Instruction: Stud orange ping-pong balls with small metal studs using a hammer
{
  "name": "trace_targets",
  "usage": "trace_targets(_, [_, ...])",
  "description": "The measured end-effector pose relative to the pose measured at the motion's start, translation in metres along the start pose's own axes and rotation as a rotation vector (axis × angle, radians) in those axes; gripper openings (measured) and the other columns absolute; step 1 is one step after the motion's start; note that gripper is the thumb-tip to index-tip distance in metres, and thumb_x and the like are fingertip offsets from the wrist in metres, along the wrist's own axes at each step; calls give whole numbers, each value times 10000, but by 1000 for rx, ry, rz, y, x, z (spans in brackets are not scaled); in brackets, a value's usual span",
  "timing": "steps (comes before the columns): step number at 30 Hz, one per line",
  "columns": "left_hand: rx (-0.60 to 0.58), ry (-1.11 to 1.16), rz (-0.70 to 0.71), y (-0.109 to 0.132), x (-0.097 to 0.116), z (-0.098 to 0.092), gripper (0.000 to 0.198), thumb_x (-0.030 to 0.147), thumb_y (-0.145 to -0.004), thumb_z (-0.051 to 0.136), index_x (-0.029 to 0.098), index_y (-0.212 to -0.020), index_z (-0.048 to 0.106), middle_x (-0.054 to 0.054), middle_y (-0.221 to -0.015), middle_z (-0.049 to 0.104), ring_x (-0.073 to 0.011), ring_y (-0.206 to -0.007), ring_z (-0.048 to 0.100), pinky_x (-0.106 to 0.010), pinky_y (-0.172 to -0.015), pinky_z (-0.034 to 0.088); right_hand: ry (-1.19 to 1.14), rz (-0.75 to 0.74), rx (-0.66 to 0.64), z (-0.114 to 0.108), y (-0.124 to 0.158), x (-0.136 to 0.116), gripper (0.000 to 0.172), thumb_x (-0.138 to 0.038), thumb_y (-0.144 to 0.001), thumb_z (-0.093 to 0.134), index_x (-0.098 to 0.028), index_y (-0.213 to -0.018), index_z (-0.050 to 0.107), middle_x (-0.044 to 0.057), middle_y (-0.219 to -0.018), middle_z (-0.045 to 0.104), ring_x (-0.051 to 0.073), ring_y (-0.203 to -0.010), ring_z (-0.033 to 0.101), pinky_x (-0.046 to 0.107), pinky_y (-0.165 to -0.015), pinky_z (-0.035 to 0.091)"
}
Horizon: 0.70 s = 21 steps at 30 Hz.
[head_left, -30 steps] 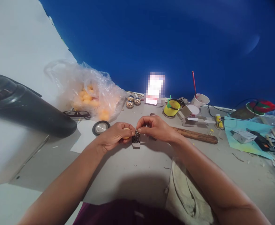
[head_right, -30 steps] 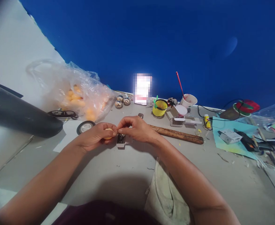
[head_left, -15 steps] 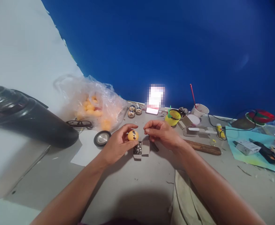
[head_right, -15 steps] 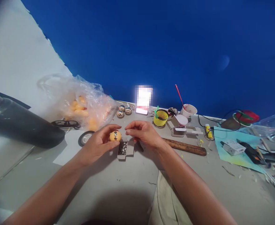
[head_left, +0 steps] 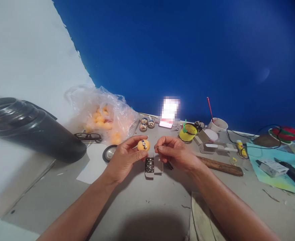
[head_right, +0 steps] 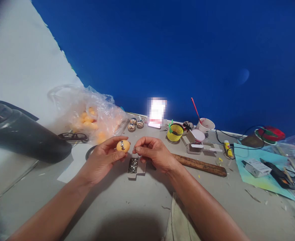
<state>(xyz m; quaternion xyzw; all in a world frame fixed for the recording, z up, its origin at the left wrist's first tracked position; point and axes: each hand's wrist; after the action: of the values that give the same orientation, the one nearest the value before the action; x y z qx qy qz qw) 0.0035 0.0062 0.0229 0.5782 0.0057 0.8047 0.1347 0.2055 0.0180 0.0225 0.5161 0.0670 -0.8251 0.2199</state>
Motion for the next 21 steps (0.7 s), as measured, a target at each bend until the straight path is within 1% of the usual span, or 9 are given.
trace_targets(3, [-25, 60, -44, 1, 3, 3, 524, 213, -640, 908, 210, -1126, 712, -11, -860, 719, -166, -719, 707, -271, -634, 560, -19, -7, -3, 2, 1, 1, 310, -371, -663, 923, -181, -804, 722, -5, -726, 675, 70, -548, 520, 185, -477, 426])
trace_targets(6, [1, 53, -16, 2, 3, 3, 524, 206, -636, 909, 207, -1120, 711, -11, -875, 735, -147, -737, 705, -265, -680, 578, -10, -20, 2, 6, 2, 0, 313, -375, -665, 921, -183, -825, 733, -10, -708, 670, 71, -537, 516, 189, -470, 416])
trace_targets(9, [-1, 23, 1, 2, 1, 4, 494, 202, -631, 917, 197, -1080, 709, -8, -861, 744, -129, -768, 692, -246, -732, 580, 34, -26, 9, 11, 3, -1, 303, -377, -669, 914, -179, -786, 717, -15, -683, 665, 71, -517, 514, 191, -451, 391])
trace_targets(12, [0, -25, 39, 3, 0, 6, 461, 216, -630, 919, 193, -1033, 694, 1, -844, 735, -134, -784, 692, -243, -734, 577, 97, -37, 38, 15, 5, -1, 289, -372, -685, 901, -181, -777, 704, -29, -656, 641, 65, -493, 490, 190, -429, 357])
trace_targets(16, [37, -100, 103, 5, 1, 9, 441, 233, -614, 923, 186, -983, 687, 15, -842, 718, -131, -787, 683, -245, -744, 580, 167, -32, 71, 15, 6, 0, 285, -389, -706, 878, -183, -783, 697, -40, -618, 606, 65, -477, 458, 198, -411, 322])
trace_targets(21, [56, -167, 106, 6, 4, 11, 447, 259, -612, 918, 188, -980, 675, 12, -843, 718, -148, -797, 694, -281, -776, 602, 178, -31, 87, 14, 5, 3, 274, -378, -698, 876, -183, -774, 700, -40, -617, 604, 64, -480, 454, 201, -411, 319])
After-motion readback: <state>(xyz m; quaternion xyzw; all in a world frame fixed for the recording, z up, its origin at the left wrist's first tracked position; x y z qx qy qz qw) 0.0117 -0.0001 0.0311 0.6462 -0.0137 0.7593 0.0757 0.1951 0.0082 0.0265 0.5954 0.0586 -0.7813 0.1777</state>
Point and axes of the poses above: each hand's wrist, its own y-axis away from the middle knuckle, its own z-axis out of the palm, x = y × z
